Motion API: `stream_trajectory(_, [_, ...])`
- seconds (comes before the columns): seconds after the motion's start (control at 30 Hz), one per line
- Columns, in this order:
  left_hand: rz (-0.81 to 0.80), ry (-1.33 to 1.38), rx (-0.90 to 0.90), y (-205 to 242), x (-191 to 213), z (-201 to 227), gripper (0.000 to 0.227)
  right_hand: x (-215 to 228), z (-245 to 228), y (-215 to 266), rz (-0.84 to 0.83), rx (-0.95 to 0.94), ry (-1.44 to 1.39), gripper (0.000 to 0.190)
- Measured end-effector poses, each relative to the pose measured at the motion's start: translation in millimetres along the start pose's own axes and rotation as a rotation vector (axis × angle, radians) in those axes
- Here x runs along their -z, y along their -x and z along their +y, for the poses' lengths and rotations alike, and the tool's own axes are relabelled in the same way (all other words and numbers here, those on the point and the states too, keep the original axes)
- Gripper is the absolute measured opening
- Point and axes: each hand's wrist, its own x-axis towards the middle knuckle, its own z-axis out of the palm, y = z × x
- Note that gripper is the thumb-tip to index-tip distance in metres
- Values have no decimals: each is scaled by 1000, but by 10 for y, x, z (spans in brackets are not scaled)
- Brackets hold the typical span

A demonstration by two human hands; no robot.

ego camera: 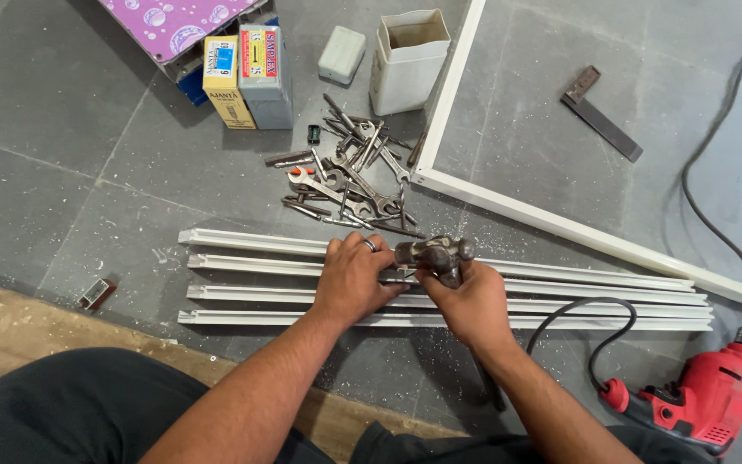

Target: The person hammers metal brackets onto white aluminum profiles using a hammer. They then use a red power drill to create holes in the profiles. The person works on multiple profiles laid out on the floor.

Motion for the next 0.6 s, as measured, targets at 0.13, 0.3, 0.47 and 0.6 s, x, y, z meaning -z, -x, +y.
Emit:
stream_trajectory(0.13, [28, -5, -9, 14, -9, -6, 37, -28, 46, -9, -26, -64, -15, 20])
stream_trajectory(0.3, [27, 32, -10, 18, 20, -2, 33, -5, -1, -1, 25, -69, 57, 21])
stream_trajectory(0.47, [-22, 11, 16, 4, 12, 5, 35, 11, -30, 3, 49, -14, 60, 22])
stream_trajectory(0.6, [0, -17, 1, 9, -14, -14, 40, 8, -38, -4, 0, -74, 117, 21])
